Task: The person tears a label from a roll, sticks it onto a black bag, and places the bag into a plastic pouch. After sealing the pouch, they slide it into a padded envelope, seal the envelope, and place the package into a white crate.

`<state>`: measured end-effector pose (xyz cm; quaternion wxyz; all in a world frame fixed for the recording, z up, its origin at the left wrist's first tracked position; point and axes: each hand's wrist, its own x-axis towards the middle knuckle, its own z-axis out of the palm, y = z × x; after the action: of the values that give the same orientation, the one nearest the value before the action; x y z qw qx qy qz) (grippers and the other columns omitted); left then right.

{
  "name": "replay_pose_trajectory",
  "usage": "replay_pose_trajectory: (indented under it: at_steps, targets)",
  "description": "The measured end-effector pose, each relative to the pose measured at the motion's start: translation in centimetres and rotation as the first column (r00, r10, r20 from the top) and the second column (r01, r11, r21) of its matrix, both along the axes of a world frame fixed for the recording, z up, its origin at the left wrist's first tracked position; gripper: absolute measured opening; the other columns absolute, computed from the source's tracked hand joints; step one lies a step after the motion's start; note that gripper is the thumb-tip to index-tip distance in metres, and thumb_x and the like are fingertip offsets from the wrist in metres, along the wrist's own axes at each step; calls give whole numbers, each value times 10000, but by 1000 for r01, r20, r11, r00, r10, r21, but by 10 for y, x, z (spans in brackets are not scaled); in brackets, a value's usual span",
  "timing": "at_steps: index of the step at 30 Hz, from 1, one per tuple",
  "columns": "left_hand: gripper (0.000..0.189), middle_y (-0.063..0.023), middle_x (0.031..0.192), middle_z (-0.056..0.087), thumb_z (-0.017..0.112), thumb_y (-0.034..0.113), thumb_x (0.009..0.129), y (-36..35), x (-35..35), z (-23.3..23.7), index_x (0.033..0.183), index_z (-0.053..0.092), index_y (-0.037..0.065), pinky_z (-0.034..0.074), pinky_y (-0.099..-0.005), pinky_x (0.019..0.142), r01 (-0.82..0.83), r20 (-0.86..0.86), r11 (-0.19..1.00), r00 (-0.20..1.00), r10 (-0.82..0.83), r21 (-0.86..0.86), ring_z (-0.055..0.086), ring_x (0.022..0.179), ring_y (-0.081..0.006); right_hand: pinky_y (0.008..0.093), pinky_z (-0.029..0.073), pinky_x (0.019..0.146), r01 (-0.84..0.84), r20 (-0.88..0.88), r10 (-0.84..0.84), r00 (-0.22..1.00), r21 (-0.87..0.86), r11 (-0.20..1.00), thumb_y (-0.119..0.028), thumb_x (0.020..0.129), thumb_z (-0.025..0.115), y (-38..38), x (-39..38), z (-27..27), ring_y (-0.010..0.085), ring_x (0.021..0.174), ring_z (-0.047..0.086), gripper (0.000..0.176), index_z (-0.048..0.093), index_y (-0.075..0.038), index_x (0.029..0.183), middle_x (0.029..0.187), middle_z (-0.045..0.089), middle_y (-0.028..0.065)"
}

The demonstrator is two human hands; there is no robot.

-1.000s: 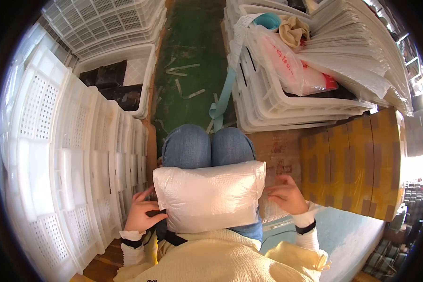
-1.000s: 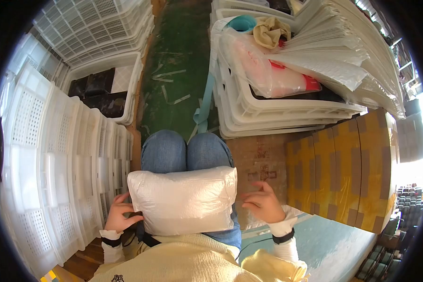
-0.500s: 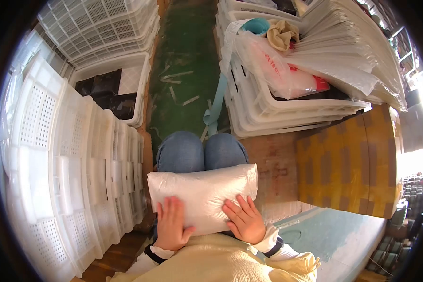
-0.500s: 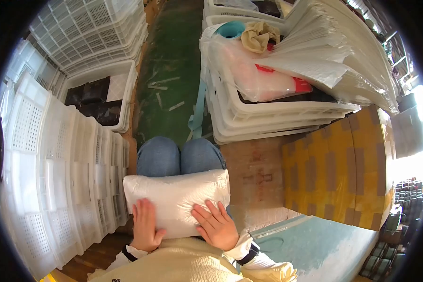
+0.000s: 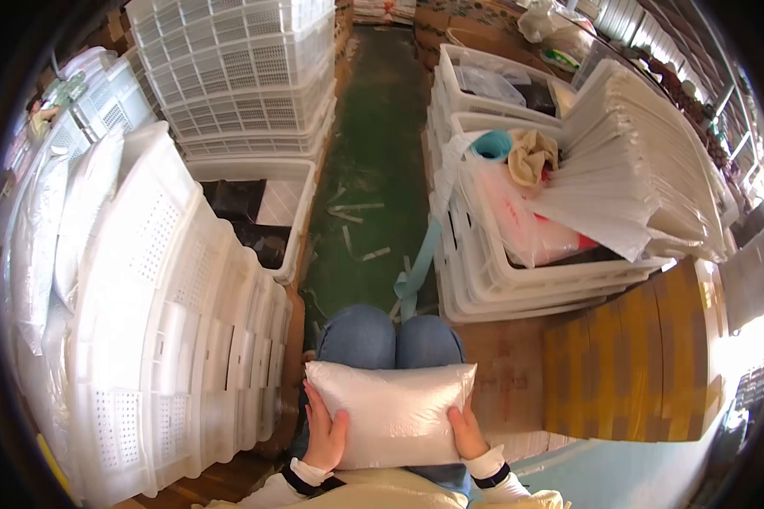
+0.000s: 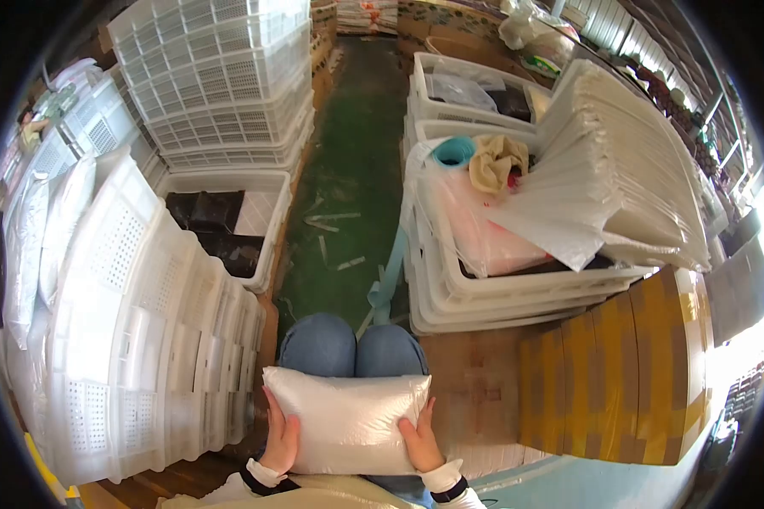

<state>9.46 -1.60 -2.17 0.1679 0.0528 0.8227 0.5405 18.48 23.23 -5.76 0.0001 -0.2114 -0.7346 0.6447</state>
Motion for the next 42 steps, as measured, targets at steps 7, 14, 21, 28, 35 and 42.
replay_pose_trajectory:
  at_steps: [7, 14, 21, 28, 35, 42]
  targets:
    - [719, -226, 1463, 194, 416, 442, 923, -15, -17, -21, 1413, 175, -26, 40, -473, 1107, 143, 40, 980, 988, -150, 138, 93, 1385, -342, 349, 206, 1082, 6, -79, -22, 997, -194, 981, -235, 849, 583, -3, -8, 11, 277, 1283, 315, 753, 165, 68, 1397, 1384, 331, 183]
    - [579, -95, 1246, 512, 585, 325, 899, -10, -47, 32, 1325, 371, -3, 380, -327, 967, 31, 188, 853, 971, -151, 522, 476, 1140, -190, 321, 383, 954, 0, -310, -120, 943, -362, 932, -193, 838, 611, -16, -36, 65, 199, 1093, 505, 576, 360, 12, 1313, 1205, 520, 99]
    - [480, -91, 1210, 528, 541, 249, 925, 6, -113, 51, 1302, 387, -5, 402, -321, 935, -52, 213, 899, 976, -46, 435, 501, 1094, -181, 295, 431, 880, 88, -114, -194, 974, -599, 796, -137, 885, 585, -10, -117, 64, 155, 1003, 540, 411, 445, -2, 1248, 1131, 563, 71]
    - [512, -115, 1291, 444, 492, 210, 938, 8, -122, 20, 1362, 296, -3, 339, -333, 997, -208, 390, 929, 917, 77, 306, 425, 1178, -207, 299, 429, 898, 104, 60, -85, 995, -580, 808, -235, 915, 525, -7, -132, 43, 171, 1030, 539, 445, 422, 15, 1269, 1169, 543, 82]
    - [788, -149, 1324, 420, 660, 299, 829, 2, -131, 19, 1397, 214, -16, 346, -361, 1014, -396, 708, 864, 703, 67, 310, 441, 1189, -228, 362, 418, 903, 47, 222, 89, 971, -542, 839, -194, 833, 625, 8, -145, 75, 234, 1055, 537, 500, 428, -3, 1252, 1131, 558, 113]
    - [937, -134, 1333, 413, 818, 229, 669, 3, -156, 49, 1392, 263, 13, 328, -377, 1032, -327, 774, 894, 632, -36, 308, 407, 1228, -264, 354, 375, 990, 178, 398, 163, 903, -692, 700, -211, 790, 673, 15, -153, 44, 224, 1148, 477, 709, 308, 8, 1357, 1263, 483, 95]
